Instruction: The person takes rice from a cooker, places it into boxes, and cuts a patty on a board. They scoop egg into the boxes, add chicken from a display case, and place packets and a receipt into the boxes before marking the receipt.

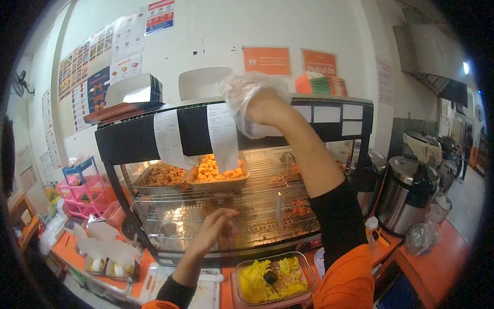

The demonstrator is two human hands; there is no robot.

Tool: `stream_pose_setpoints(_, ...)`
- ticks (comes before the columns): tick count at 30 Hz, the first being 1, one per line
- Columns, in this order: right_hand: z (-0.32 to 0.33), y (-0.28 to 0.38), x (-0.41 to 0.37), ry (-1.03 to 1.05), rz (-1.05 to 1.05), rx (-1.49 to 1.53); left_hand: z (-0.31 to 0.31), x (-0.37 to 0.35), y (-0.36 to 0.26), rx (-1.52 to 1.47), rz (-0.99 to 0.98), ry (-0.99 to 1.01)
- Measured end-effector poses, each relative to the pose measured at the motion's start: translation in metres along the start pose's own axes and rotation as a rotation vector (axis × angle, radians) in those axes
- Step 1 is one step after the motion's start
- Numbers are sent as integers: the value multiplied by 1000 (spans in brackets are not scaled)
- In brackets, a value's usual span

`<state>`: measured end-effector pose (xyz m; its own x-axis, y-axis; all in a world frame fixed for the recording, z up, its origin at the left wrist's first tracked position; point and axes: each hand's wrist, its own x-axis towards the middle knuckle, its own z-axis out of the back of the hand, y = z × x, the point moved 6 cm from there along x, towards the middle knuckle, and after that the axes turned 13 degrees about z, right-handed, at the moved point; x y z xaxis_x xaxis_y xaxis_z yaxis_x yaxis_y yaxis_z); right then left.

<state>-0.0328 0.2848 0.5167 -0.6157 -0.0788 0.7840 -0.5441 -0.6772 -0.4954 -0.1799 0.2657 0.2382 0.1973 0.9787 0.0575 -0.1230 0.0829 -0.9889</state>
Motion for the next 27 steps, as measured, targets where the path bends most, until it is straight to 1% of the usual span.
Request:
stream_pose_setpoints(1, 10, -6, -2, 28, -75, 18, 1, -5, -1, 23, -73, -26)
stream_pose_setpoints(3, 40, -22, 0, 88, -231, 48, 1, -13, 7, 29, -39, 23)
stream_pose_setpoints(5, 58, -49, -22, -235, -413, 384, 3, -19, 24, 28, 9, 58)
stream_pose_setpoints(7, 81, -69, -54, -382, -608, 427, 9, -25, 50, 27, 70, 86)
stream_pose_setpoints(8, 101, -71, -64, -364, -704, 310, 10, -26, 63, 36, 65, 106)
stream_pose_setpoints(9, 116, -71, -78, -245, -716, 67, 12, -27, 76, 46, 56, 123)
stream_pose_setpoints(10, 131, -72, -92, -127, -730, -179, 13, -27, 90, 60, 120, 142)
stream_pose_setpoints(11, 137, -70, -110, 114, -640, -525, 16, -30, 105, 71, 191, 151)
stream_pose_setpoints(12, 139, -83, -141, 193, -569, -623, 17, -32, 122, 82, 260, 152)
stream_pose_setpoints(13, 140, -95, -172, 264, -493, -725, 21, -31, 144, 102, 288, 132)
stream_pose_setpoints(15, 133, -102, -210, 241, -672, -484, 23, -24, 182, 147, 343, 82)
stream_pose_setpoints(16, 125, -86, -217, 311, -873, -366, 16, -25, 177, 136, 356, 97)
stream_pose_setpoints(17, 107, -84, -225, 458, -643, -284, 8, -33, 166, 121, 369, 109)
stream_pose_setpoints(18, 87, -91, -243, 551, -498, -234, -2, -34, 160, 105, 379, 119)
stream_pose_setpoints(19, 67, -96, -262, 631, -352, -175, -9, -32, 168, 50, 407, 80)
stream_pose_setpoints(20, 47, -107, -277, 660, -296, -153, -14, -29, 189, 43, 394, 86)
stream_pose_setpoints(21, 31, -116, -276, 782, -422, -193, -16, -24, 217, 37, 378, 90)
stream_pose_setpoints(22, 19, -123, -283, 903, -554, -227, -23, -17, 230, 34, 368, 92)
stream_pose_setpoints(23, 7, -134, -306, 821, -550, -237, -38, -16, 210, 57, 344, 79)
stream_pose_setpoints(24, -17, -151, -338, 738, -544, -247, -51, -9, 211, 56, 309, 70)
stream_pose_setpoints(26, -37, -176, -357, 728, -580, -116, -72, -2, 224, 49, 241, 49)
stream_pose_setpoints(27, -50, -186, -366, 805, -619, 25, -86, 1, 231, -18, 270, 88)
